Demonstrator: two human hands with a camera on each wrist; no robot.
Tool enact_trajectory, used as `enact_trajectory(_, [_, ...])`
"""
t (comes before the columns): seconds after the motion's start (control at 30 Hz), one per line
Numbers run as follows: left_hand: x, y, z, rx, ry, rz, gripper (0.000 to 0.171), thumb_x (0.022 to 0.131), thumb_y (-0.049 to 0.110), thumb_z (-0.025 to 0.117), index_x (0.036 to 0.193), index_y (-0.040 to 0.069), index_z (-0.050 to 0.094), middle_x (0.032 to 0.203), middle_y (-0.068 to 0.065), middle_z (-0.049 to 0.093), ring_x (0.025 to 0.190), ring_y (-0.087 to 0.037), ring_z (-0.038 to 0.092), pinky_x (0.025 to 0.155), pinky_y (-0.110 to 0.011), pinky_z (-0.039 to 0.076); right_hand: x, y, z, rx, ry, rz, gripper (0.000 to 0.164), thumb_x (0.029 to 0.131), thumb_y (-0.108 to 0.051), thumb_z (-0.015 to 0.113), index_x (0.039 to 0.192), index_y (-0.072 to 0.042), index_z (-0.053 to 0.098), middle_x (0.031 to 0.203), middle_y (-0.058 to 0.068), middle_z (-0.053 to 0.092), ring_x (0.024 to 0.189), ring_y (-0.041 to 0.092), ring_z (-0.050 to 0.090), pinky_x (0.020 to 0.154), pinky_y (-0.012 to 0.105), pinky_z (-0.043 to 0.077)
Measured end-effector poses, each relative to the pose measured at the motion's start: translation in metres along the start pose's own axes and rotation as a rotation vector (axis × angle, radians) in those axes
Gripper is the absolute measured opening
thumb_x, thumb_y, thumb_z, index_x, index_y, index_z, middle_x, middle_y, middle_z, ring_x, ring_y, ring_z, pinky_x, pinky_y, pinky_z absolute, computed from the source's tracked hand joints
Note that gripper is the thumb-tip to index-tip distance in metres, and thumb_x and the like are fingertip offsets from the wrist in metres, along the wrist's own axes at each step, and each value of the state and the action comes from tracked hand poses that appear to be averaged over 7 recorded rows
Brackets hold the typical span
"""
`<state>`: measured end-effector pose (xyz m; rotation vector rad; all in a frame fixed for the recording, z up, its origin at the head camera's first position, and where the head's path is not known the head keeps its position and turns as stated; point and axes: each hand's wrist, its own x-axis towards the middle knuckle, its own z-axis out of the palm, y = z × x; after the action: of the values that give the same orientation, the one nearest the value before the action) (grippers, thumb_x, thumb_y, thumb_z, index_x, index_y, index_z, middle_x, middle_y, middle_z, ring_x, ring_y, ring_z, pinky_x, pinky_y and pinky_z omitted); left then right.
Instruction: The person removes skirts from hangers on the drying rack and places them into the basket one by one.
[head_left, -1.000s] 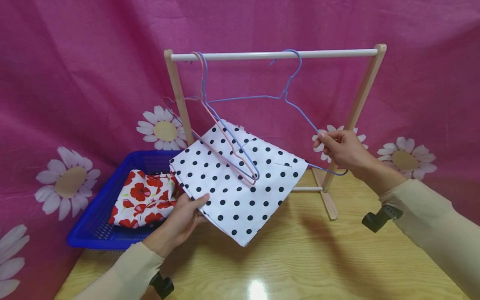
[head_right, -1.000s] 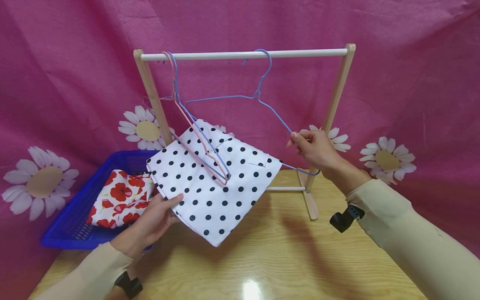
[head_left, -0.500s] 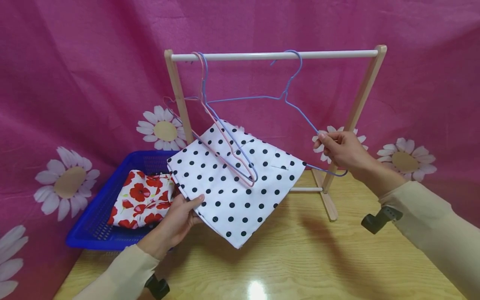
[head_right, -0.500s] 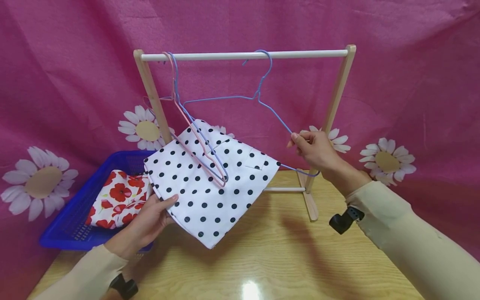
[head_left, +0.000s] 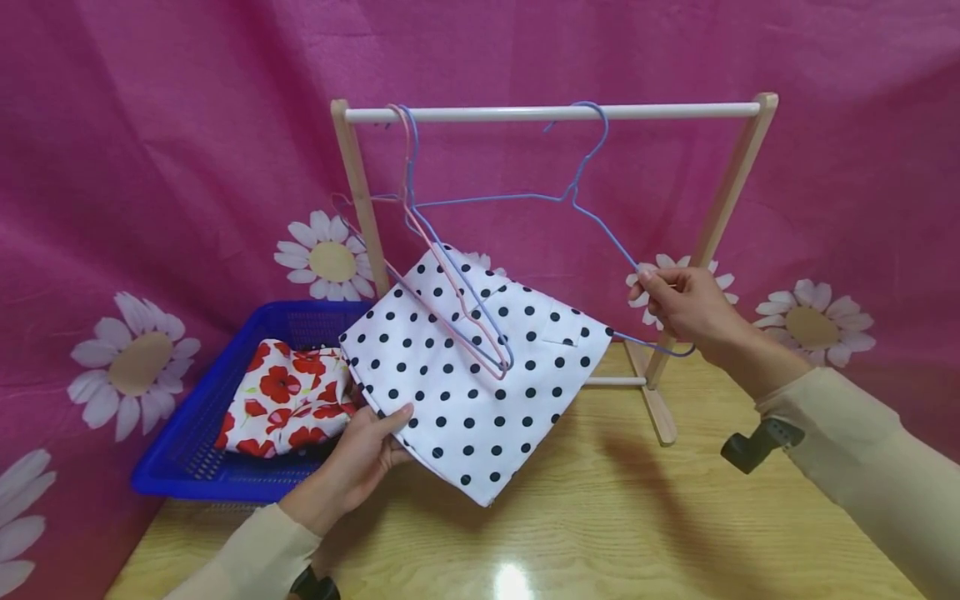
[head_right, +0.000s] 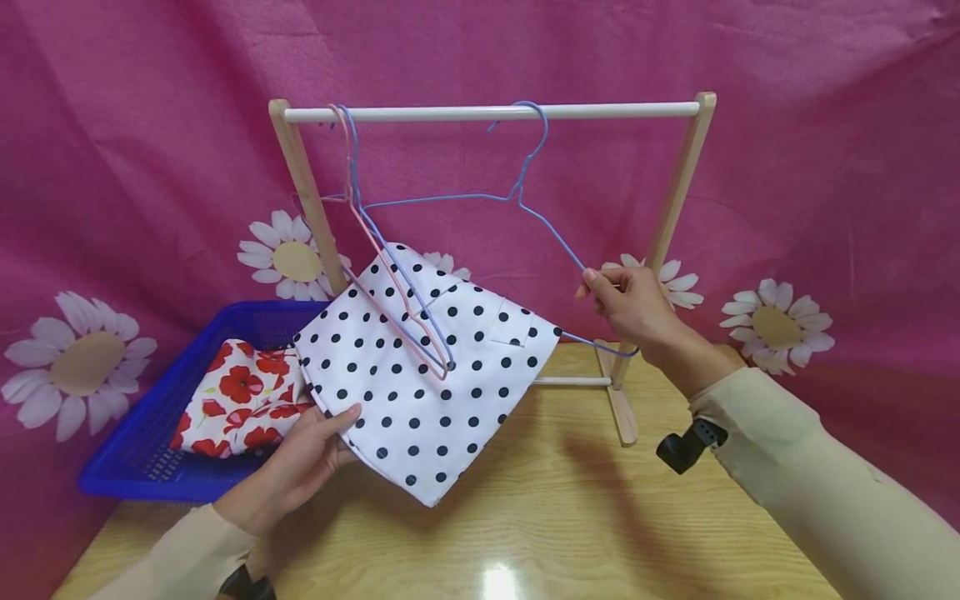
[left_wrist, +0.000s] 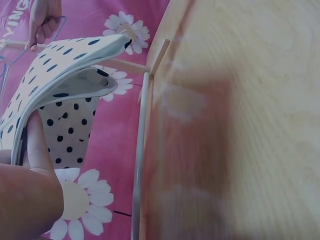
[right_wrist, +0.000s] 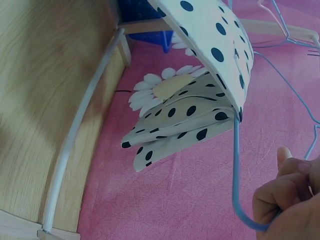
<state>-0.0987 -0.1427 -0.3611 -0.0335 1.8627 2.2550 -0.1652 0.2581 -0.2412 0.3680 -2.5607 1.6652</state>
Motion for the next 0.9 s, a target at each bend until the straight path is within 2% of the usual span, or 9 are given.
enact_trajectory(0.27, [-0.001,-0.012,0.004,-0.013,-0.011,-0.023,0.035,0.108,0.019,0.046,0.138,0.002,0.039,0.109,0.003,0.076,0.093,-0.006,0.074,0.082,-0.030,0.062,0.002,0.002,0.000,0.012,-0.007,0.025,0.040,0.109,-0.029,0.045,0.075,-0.034,0.067,0.061,-0.013,0.047,0.049,0.002,0.035,0.043,0.021,0.032])
enact_trajectory(0.47, [0.001,-0.018,0.006,-0.028,-0.036,-0.025,0.031,0.108,0.019,0.046,0.133,0.001,0.043,0.103,0.002,0.077,0.091,-0.006,0.074,0.080,-0.029,0.062,0.002,0.003,0.002,0.028,0.003,0.012,0.040,0.109,-0.028,0.045,0.075,-0.032,0.067,0.061,-0.013,0.047,0.048,0.002,0.036,0.043,0.020,0.032])
enact_trajectory(0.9, [0.001,-0.032,0.009,-0.029,-0.119,-0.060,0.039,0.108,0.021,0.046,0.139,-0.001,0.037,0.111,-0.001,0.077,0.096,-0.009,0.074,0.086,-0.033,0.061,0.004,0.004,0.007,0.052,-0.015,0.002,0.041,0.109,-0.028,0.045,0.074,-0.032,0.067,0.061,-0.012,0.044,0.046,0.002,0.031,0.042,0.021,0.028])
